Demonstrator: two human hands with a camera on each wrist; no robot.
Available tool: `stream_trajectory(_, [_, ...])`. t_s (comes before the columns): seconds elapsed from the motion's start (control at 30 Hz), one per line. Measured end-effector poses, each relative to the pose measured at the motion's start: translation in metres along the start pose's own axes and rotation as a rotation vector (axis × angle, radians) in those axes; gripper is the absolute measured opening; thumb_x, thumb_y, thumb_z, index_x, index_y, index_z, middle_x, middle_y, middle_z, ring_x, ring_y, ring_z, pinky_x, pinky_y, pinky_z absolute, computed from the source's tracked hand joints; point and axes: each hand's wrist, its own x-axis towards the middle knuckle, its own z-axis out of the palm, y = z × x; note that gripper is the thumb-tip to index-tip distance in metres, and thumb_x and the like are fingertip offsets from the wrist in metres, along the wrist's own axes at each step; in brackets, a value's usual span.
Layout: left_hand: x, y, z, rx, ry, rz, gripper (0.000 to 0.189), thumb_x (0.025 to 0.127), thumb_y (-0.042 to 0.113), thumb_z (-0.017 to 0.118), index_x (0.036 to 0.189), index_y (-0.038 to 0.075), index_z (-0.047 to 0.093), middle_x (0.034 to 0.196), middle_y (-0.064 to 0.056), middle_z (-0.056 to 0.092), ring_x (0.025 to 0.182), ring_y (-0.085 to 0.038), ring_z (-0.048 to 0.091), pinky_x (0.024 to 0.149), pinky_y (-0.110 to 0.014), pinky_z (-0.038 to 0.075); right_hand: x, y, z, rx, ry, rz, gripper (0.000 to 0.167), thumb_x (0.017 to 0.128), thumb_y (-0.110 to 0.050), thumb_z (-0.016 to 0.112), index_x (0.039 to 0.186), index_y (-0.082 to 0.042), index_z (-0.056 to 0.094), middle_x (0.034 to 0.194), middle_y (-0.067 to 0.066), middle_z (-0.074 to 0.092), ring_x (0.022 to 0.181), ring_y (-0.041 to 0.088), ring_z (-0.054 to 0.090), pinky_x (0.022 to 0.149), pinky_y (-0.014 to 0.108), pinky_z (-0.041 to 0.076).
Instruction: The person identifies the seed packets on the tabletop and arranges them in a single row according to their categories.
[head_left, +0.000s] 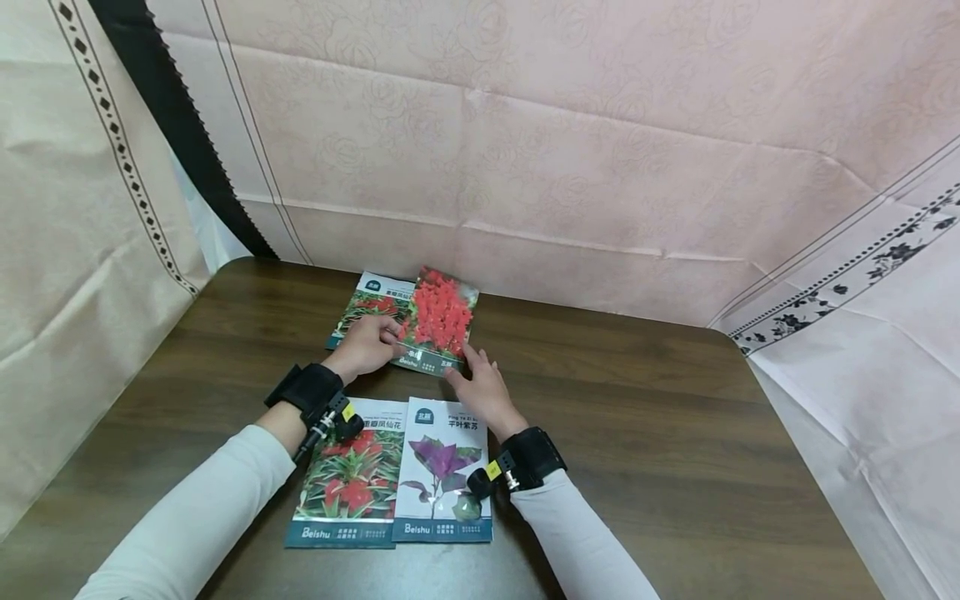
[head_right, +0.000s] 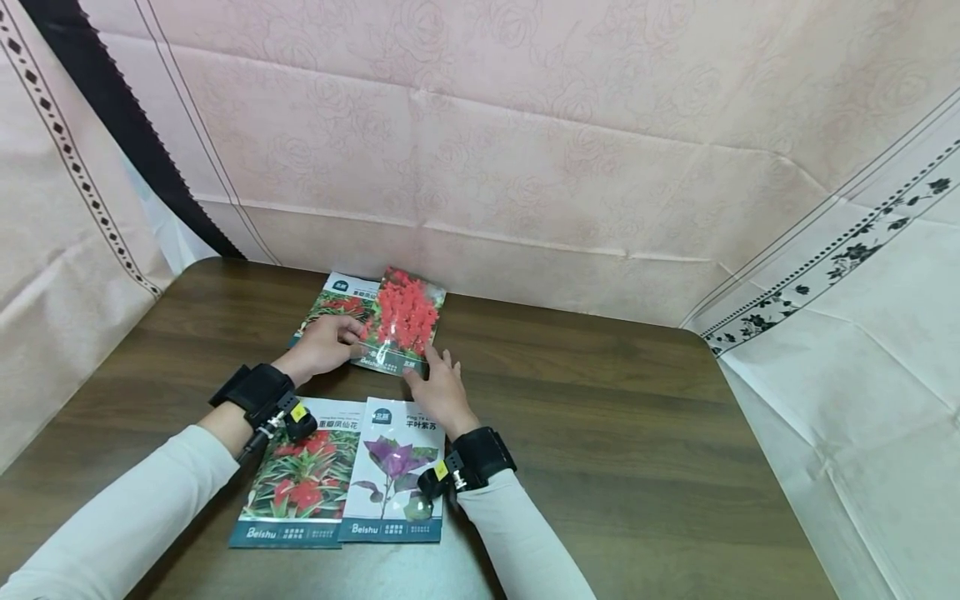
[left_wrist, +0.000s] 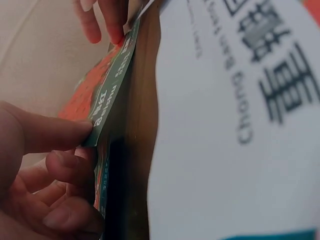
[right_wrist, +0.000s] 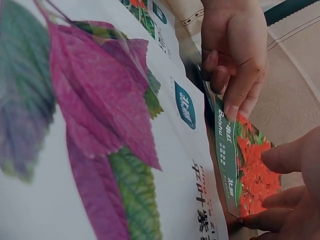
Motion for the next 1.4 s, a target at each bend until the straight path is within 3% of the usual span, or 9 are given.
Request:
stream_trajectory(0.23, [-0.003, -0.002, 0.001, 0.007, 0.019, 0.037, 0.023, 0.091, 0.007, 0.064, 0.113, 0.002, 0.06, 0.107, -0.017, 0.064, 0.097, -0.029, 0.061, 0.083, -0.037, 0.048, -0.002, -0.001, -0.003, 0.024, 0.018, -0.012, 0.061, 0.099, -0.037, 0.052, 0.153, -0.021, 0.028, 0.158, 0.011, 0.028, 0.151, 0.033, 0.008, 0.119, 0.055, 0.009])
stream_trajectory(0.43, [-0.007, -0.003, 0.001, 0.002, 0.03, 0.064, 0.019, 0.091, 0.006, 0.064, 0.109, 0.002, 0.059, 0.102, -0.016, 0.063, 0.094, -0.028, 0.061, 0.08, -0.034, 0.044, -0.001, 0.001, -0.005, 0.098, 0.04, -0.061, 0.062, 0.1, -0.032, 0.052, 0.154, -0.017, 0.025, 0.154, 0.009, 0.037, 0.146, 0.022, 0.028, 0.122, 0.044, 0.001])
stream_trajectory(0.67, [-0.01, -0.003, 0.0, 0.008, 0.05, 0.109, 0.014, 0.092, 0.01, 0.063, 0.104, 0.005, 0.061, 0.097, -0.012, 0.065, 0.087, -0.025, 0.06, 0.077, -0.034, 0.041, -0.001, 0.002, -0.007, 0.195, 0.134, -0.042, 0.054, 0.1, -0.026, 0.053, 0.149, -0.011, 0.035, 0.144, 0.01, 0.051, 0.137, 0.023, 0.044, 0.108, 0.044, 0.039])
stream_trajectory(0.8, [-0.012, -0.002, 0.0, 0.015, 0.064, 0.133, 0.01, 0.093, 0.012, 0.063, 0.102, 0.008, 0.062, 0.097, -0.011, 0.066, 0.083, -0.023, 0.057, 0.076, -0.035, 0.039, -0.002, 0.003, -0.009, 0.205, 0.193, -0.06, 0.047, 0.1, -0.023, 0.054, 0.144, -0.009, 0.044, 0.137, 0.011, 0.058, 0.129, 0.023, 0.054, 0.101, 0.04, 0.047])
stream_trajectory(0.93, [-0.015, 0.001, -0.001, 0.021, 0.071, 0.141, 0.009, 0.094, 0.014, 0.062, 0.102, 0.009, 0.062, 0.099, -0.01, 0.066, 0.084, -0.023, 0.058, 0.075, -0.035, 0.04, -0.003, 0.003, -0.01, 0.193, 0.238, -0.098, 0.042, 0.099, -0.019, 0.054, 0.14, -0.006, 0.049, 0.13, 0.012, 0.063, 0.124, 0.024, 0.058, 0.103, 0.042, 0.045])
stream_trajectory(1.1, [-0.021, 0.005, -0.001, 0.064, 0.09, 0.176, 0.009, 0.094, 0.016, 0.063, 0.1, 0.01, 0.064, 0.096, -0.009, 0.067, 0.085, -0.022, 0.06, 0.077, -0.036, 0.042, -0.004, 0.003, -0.014, 0.164, 0.297, -0.13, 0.035, 0.098, -0.018, 0.056, 0.132, -0.006, 0.058, 0.117, 0.011, 0.07, 0.119, 0.023, 0.061, 0.113, 0.045, 0.032])
stream_trajectory(1.17, [-0.025, 0.005, -0.001, 0.092, 0.094, 0.19, 0.008, 0.093, 0.017, 0.064, 0.098, 0.01, 0.064, 0.094, -0.008, 0.066, 0.084, -0.022, 0.059, 0.077, -0.035, 0.042, -0.005, 0.004, -0.016, 0.159, 0.307, -0.135, 0.033, 0.098, -0.017, 0.056, 0.129, -0.007, 0.06, 0.112, 0.01, 0.072, 0.098, 0.023, 0.067, 0.105, 0.044, 0.041])
stream_trajectory(1.23, [-0.028, 0.006, -0.001, 0.109, 0.092, 0.192, 0.009, 0.092, 0.018, 0.066, 0.097, 0.011, 0.064, 0.092, -0.007, 0.066, 0.083, -0.021, 0.059, 0.076, -0.035, 0.042, -0.006, 0.005, -0.019, 0.155, 0.312, -0.144, 0.031, 0.098, -0.017, 0.056, 0.126, -0.008, 0.062, 0.098, 0.013, 0.074, 0.073, 0.022, 0.061, 0.093, 0.043, 0.044])
stream_trajectory(1.4, [-0.037, 0.009, 0.0, 0.119, 0.059, 0.217, 0.009, 0.09, 0.017, 0.068, 0.095, 0.011, 0.064, 0.089, -0.006, 0.065, 0.079, -0.019, 0.058, 0.074, -0.035, 0.041, -0.008, 0.008, -0.028, 0.154, 0.304, -0.162, 0.029, 0.097, -0.022, 0.057, 0.122, -0.008, 0.063, 0.079, 0.018, 0.071, 0.058, 0.009, 0.042, 0.074, 0.034, 0.04])
